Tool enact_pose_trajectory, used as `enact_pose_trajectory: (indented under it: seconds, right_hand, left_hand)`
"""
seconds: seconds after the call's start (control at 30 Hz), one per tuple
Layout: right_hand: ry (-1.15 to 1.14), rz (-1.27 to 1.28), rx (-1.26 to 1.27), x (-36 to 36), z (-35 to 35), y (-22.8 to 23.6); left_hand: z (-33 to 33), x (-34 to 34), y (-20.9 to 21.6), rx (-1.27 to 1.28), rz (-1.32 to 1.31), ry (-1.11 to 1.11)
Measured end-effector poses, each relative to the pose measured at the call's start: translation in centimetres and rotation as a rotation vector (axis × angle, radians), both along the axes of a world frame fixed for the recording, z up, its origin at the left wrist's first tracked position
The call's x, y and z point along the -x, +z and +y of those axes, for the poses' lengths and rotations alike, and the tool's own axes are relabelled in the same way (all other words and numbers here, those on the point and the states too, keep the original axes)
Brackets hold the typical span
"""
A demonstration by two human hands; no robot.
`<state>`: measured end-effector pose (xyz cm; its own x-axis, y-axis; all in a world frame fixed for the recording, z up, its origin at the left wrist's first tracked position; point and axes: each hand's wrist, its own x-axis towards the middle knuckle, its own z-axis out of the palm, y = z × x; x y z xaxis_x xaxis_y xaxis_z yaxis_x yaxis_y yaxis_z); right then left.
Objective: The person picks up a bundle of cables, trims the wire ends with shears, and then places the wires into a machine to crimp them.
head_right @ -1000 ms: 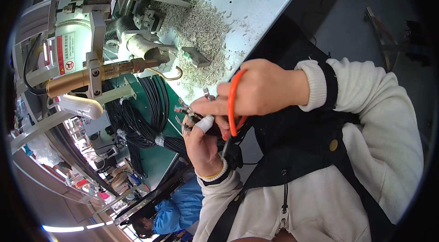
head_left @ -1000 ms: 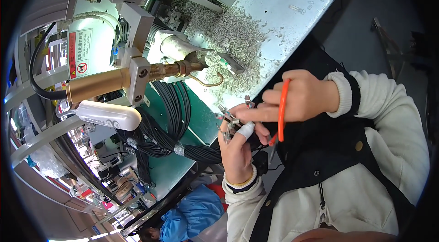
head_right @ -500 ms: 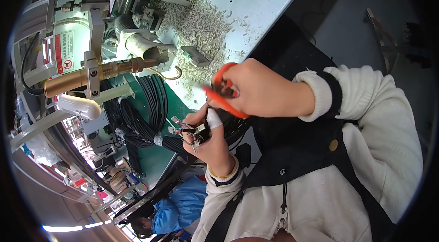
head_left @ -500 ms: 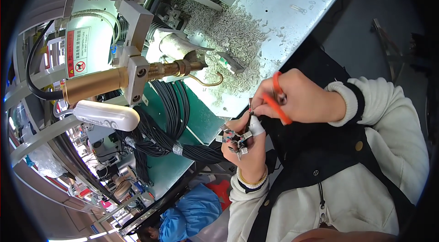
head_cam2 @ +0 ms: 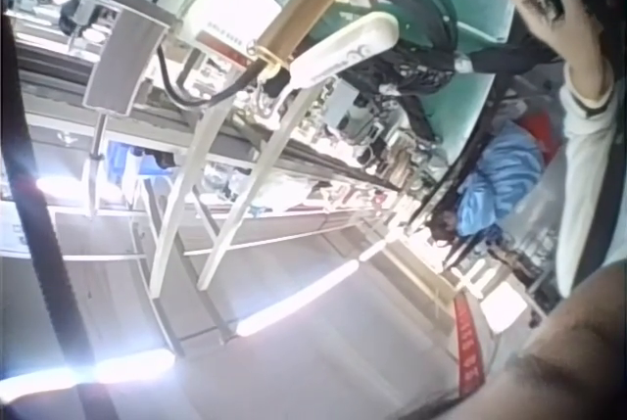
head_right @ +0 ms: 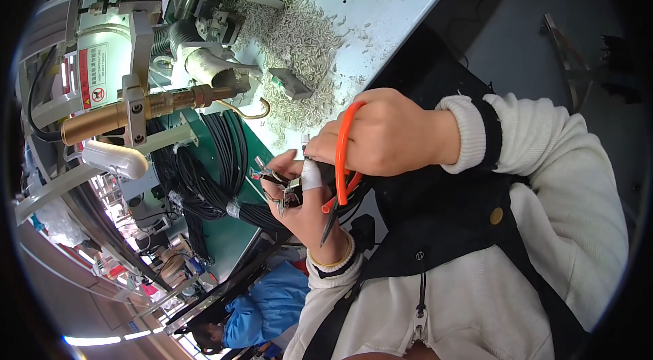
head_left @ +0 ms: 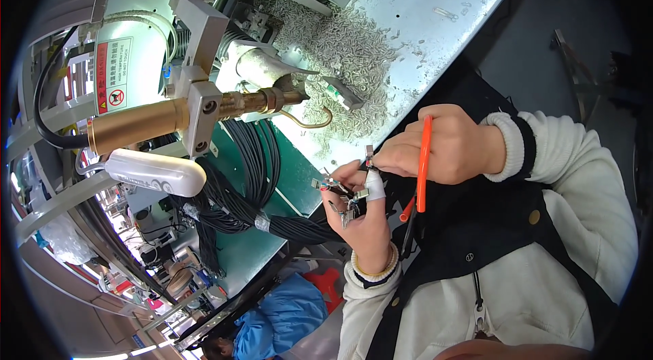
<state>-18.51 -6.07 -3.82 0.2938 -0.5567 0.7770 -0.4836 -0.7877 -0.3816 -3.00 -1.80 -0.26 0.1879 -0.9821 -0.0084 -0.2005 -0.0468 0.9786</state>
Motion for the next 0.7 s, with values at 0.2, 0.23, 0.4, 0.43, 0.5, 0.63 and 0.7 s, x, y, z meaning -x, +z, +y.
enact_pose_trajectory:
  seconds: [0.2, 0.23, 0.4, 0.43, 0.5, 0.63, 0.7]
  right_hand:
    - [0.083, 0.013, -0.160, 0.3, -0.1, 0.3]
    - [0.122, 0.029, -0.239, 0.6, -0.1, 0.8]
    - [0.315, -0.316, -0.656, 0.3, -0.4, 0.6]
    - [0.315, -0.317, -0.656, 0.3, -0.4, 0.6]
    - [0.332, -0.329, -0.812, 0.3, -0.3, 0.6]
    - [0.310, -0.354, -0.678, 0.1, 0.2, 0.6]
    - [0.293, -0.364, -0.572, 0.0, 0.2, 0.5]
  left_hand:
    - [0.1, 0.1, 0.0, -0.025, 0.109, -0.036]
    - [0.2, 0.2, 0.0, -0.026, 0.110, -0.036]
    - [0.2, 0.3, -0.4, -0.034, 0.052, -0.055]
    - [0.2, 0.2, -0.6, -0.013, 0.043, -0.037]
    - [0.1, 0.3, -0.6, 0.008, 0.034, -0.021]
    - [0.1, 0.7, -0.4, -0.018, -0.022, -0.004]
    - [0.1, 1.2, -0.3, -0.002, 0.017, 0.063]
